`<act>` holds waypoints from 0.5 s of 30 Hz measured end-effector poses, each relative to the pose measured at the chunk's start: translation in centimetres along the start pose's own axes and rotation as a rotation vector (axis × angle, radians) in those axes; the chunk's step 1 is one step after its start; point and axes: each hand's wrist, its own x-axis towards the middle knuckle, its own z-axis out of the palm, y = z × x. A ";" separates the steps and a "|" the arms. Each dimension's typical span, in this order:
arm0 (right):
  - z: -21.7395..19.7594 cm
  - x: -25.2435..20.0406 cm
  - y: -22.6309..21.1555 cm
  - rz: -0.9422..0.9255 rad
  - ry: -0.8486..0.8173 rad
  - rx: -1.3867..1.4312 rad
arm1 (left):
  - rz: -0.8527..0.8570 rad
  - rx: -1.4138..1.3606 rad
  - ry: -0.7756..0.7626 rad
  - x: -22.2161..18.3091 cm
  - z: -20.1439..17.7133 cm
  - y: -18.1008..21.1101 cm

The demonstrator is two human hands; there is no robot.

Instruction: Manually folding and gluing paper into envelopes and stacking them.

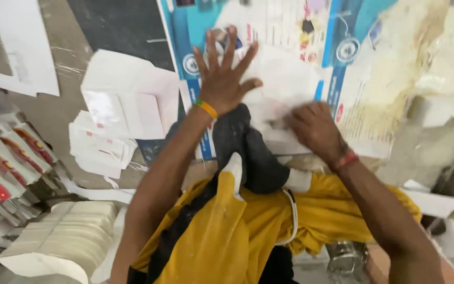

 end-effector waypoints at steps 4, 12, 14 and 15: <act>1.3 1.3 -0.2 0.109 0.081 0.027 | -0.214 -0.398 -0.102 1.8 -3.3 2.0; 1.0 8.3 4.2 0.132 0.467 -0.060 | -0.221 -0.365 -0.244 1.3 -4.7 2.9; -0.2 3.4 1.6 0.159 0.312 0.002 | -0.205 -0.384 -0.222 2.2 -3.3 2.3; -0.7 0.3 -0.4 0.188 0.139 0.091 | -0.206 -0.398 -0.230 0.9 -3.0 2.4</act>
